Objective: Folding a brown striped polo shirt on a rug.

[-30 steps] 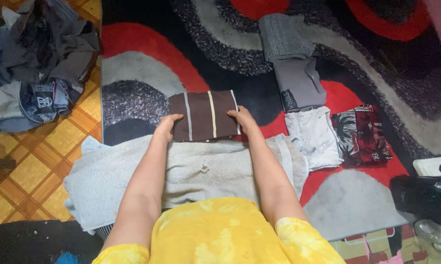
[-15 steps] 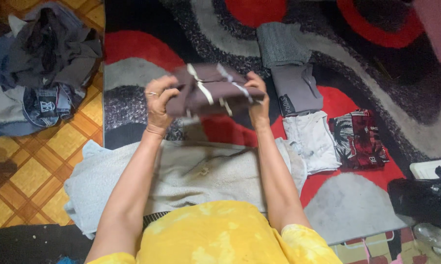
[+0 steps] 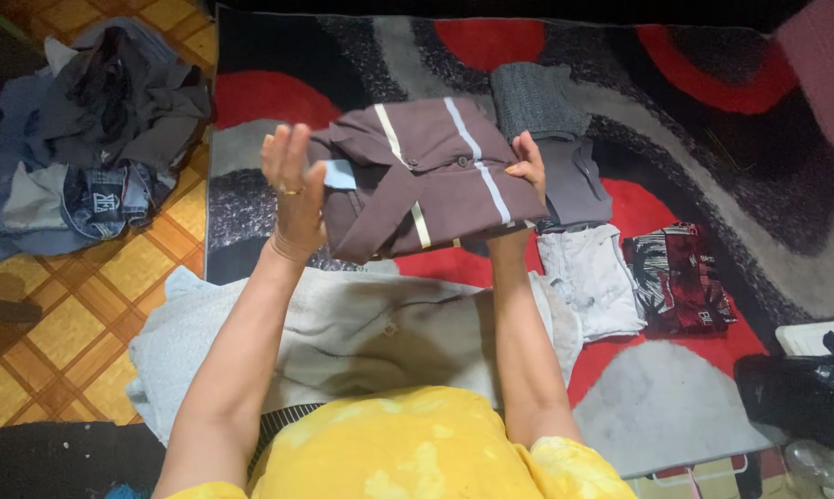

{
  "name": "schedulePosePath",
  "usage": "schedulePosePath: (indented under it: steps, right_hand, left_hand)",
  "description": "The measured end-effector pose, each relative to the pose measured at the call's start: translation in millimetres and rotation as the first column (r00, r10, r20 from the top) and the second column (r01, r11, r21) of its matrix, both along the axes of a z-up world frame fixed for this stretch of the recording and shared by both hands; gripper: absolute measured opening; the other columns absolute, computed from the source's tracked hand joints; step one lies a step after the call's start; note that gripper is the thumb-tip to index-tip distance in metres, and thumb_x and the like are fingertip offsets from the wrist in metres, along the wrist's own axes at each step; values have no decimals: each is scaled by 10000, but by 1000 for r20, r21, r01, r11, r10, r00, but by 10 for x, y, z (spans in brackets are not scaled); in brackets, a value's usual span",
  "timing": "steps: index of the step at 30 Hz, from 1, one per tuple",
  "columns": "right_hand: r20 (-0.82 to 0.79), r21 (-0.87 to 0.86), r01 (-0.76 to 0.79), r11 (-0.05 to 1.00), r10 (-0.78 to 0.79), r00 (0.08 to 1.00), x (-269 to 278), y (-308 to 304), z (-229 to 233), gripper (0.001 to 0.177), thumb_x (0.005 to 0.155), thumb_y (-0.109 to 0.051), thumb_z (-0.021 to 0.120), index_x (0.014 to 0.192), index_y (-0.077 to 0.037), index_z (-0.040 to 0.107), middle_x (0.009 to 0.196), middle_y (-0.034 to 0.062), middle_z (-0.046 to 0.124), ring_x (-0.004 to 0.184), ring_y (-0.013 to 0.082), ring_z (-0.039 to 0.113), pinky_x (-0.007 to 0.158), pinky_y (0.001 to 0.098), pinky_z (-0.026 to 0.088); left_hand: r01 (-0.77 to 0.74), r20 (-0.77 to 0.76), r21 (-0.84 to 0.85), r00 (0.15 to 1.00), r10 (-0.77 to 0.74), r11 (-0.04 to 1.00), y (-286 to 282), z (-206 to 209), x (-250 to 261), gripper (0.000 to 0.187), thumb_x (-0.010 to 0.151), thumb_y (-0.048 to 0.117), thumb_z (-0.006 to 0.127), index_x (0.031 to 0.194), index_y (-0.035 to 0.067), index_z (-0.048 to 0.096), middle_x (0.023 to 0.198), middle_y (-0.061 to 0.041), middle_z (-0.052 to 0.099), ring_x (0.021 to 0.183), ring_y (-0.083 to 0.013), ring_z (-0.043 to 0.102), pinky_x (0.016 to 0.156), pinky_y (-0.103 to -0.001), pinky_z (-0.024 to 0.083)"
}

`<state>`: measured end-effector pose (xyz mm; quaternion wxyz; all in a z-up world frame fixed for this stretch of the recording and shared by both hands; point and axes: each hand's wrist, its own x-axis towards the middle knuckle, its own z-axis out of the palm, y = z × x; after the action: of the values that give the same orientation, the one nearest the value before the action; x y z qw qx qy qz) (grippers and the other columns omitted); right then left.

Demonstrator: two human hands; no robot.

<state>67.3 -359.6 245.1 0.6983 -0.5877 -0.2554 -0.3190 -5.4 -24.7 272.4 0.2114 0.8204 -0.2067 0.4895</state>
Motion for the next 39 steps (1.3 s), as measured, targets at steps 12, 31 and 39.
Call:
schedulePosePath:
  steps: [12,31,39]
  right_hand:
    - [-575,218,-370,903,425,699,191,-62,-641,557,876,-58,632,1423,-38,533,1272,88,640,1148,186,614,1026,305,493]
    - [-37,-959,108,263,-492,870,47,556,-1722,749,939,-364,657,1586,-154,343,1597,226,374,1468,418,355,1195,511,323]
    - [-94,-995,-90,34,-523,847,-107,657,-1770,667,1013,-546,450,1610,-279,319,1691,108,221,1556,346,168,1188,648,203]
  left_hand:
    - [-43,-488,-843,478,-730,536,-80,-526,119,307,812,37,723,1119,46,726,1029,-45,761,915,-164,680,837,-289,556]
    - [-413,-822,62,496,281,909,-619,-1717,-134,913,889,375,678,1603,41,217,1662,-241,222,1521,-422,165,1185,-601,143]
    - [-66,-778,409,496,386,910,-738,-1914,-238,808,928,613,533,1620,271,292,1677,-186,227,1563,-318,161,1191,-678,90]
